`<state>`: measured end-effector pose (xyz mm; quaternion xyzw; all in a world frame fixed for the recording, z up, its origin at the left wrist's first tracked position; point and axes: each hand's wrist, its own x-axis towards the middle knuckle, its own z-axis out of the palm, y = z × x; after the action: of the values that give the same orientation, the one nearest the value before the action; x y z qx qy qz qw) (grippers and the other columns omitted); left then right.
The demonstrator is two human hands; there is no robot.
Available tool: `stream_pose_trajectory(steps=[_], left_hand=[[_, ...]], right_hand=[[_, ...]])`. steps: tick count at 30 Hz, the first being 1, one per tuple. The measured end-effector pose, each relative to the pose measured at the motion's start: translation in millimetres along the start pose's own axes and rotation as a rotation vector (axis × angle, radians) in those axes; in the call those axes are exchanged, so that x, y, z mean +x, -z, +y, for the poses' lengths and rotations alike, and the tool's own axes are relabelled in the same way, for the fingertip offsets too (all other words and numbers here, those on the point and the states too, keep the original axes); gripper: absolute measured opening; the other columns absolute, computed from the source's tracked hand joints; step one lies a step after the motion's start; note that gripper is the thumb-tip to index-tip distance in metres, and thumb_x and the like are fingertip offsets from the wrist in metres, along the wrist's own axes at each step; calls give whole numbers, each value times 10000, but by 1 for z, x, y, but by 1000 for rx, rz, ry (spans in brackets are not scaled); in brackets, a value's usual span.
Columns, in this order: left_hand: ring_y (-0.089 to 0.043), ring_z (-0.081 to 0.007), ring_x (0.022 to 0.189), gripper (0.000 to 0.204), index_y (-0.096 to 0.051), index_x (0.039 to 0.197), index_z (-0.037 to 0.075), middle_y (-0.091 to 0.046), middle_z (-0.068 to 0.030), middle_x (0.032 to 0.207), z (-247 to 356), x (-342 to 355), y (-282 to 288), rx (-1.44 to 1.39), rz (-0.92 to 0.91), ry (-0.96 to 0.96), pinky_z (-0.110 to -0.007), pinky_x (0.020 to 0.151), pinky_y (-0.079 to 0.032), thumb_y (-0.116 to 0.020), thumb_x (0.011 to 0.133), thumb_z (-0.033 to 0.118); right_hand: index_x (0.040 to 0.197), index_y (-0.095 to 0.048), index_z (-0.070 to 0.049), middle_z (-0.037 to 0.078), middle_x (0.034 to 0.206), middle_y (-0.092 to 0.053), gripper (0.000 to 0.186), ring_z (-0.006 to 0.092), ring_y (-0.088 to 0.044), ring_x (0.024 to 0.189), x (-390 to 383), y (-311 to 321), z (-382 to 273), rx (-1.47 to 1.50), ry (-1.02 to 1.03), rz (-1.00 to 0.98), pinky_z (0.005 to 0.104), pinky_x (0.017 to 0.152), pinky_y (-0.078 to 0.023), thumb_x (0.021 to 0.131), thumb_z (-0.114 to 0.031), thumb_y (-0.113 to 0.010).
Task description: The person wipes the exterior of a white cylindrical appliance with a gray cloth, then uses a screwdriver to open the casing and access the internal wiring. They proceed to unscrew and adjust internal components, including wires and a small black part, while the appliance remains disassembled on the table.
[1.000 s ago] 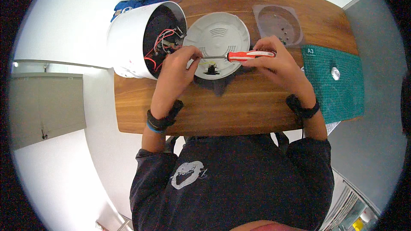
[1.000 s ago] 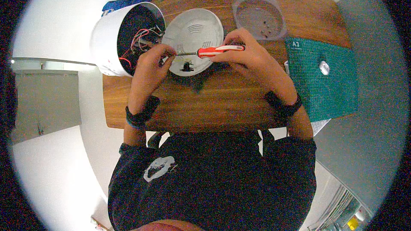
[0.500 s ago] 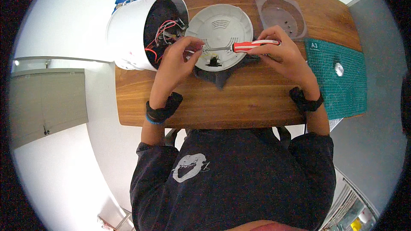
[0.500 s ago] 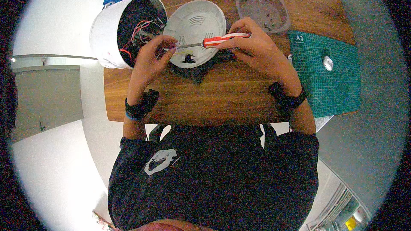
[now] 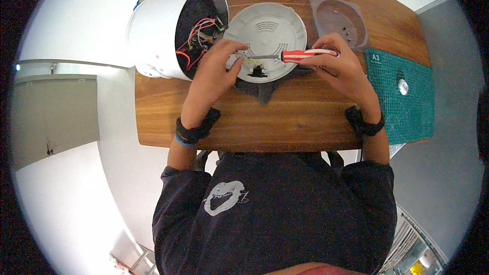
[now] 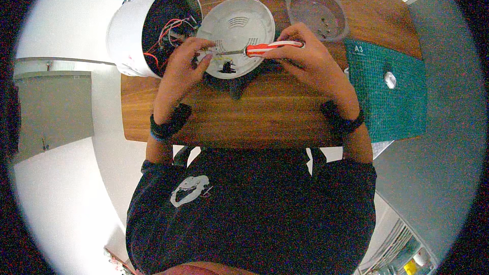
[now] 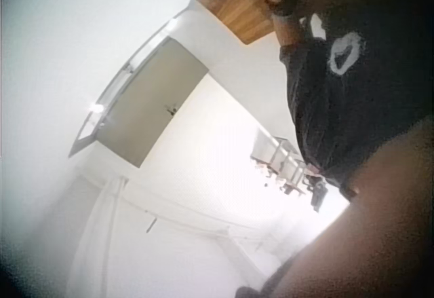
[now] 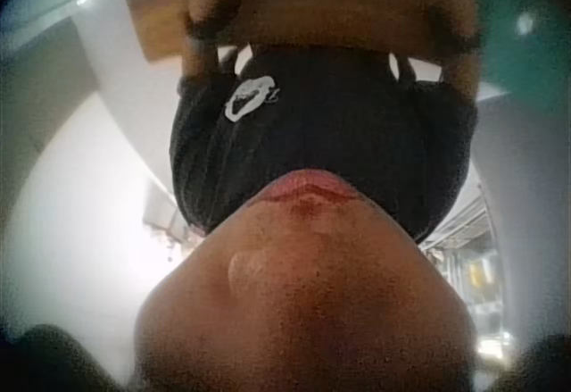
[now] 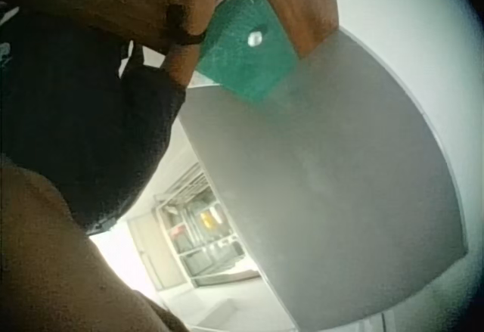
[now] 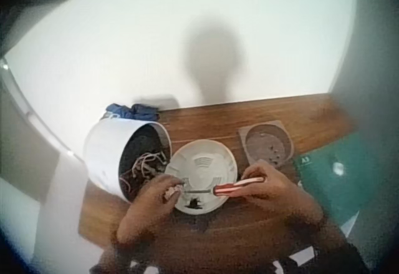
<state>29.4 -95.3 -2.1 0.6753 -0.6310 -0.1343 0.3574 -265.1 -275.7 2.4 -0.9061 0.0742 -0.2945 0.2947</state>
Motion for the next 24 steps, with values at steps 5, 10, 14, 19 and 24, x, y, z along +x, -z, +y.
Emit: stream_pose_trajectory(steps=[5,10,14,19,24], left_hand=[[-687,-384,1222,208,-794,1134,46,-735,-144,1266,3,-1,-2,97,18,-73,-470,1047,-549,-817,928,56],[-689,-381,1215,146,-786,1063,36,-744,-144,1250,3,2,-2,119,39,-74,-470,1033,-551,-822,924,62],[-689,-385,1211,124,-757,1014,23,-745,-148,1237,6,4,-5,135,92,-108,-475,1028,-554,-824,916,60],[-694,-386,1198,138,-739,1012,31,-742,-155,1232,16,11,-7,177,157,-205,-478,1017,-561,-823,915,84],[-696,-383,1177,168,-729,1001,36,-753,-141,1190,46,29,-12,156,149,-268,-495,1000,-564,-830,919,142]], right_hand=[[1250,-823,-170,140,1233,-651,402,326,-705,1142,0,3,-6,31,-17,7,413,1011,-595,900,26,-833],[1232,-829,-174,138,1230,-658,399,326,-712,1126,-5,3,-1,12,-13,53,415,1008,-601,884,21,-847],[1216,-832,-172,129,1209,-671,394,309,-719,1119,-12,10,0,-47,-54,109,406,976,-613,862,-7,-879],[1225,-831,-160,120,1195,-695,396,306,-722,1124,-24,17,0,-144,-153,200,401,971,-607,857,-31,-901],[1227,-832,-144,119,1189,-716,396,311,-723,1119,-31,20,17,-204,-228,406,390,974,-593,854,-38,-911]])
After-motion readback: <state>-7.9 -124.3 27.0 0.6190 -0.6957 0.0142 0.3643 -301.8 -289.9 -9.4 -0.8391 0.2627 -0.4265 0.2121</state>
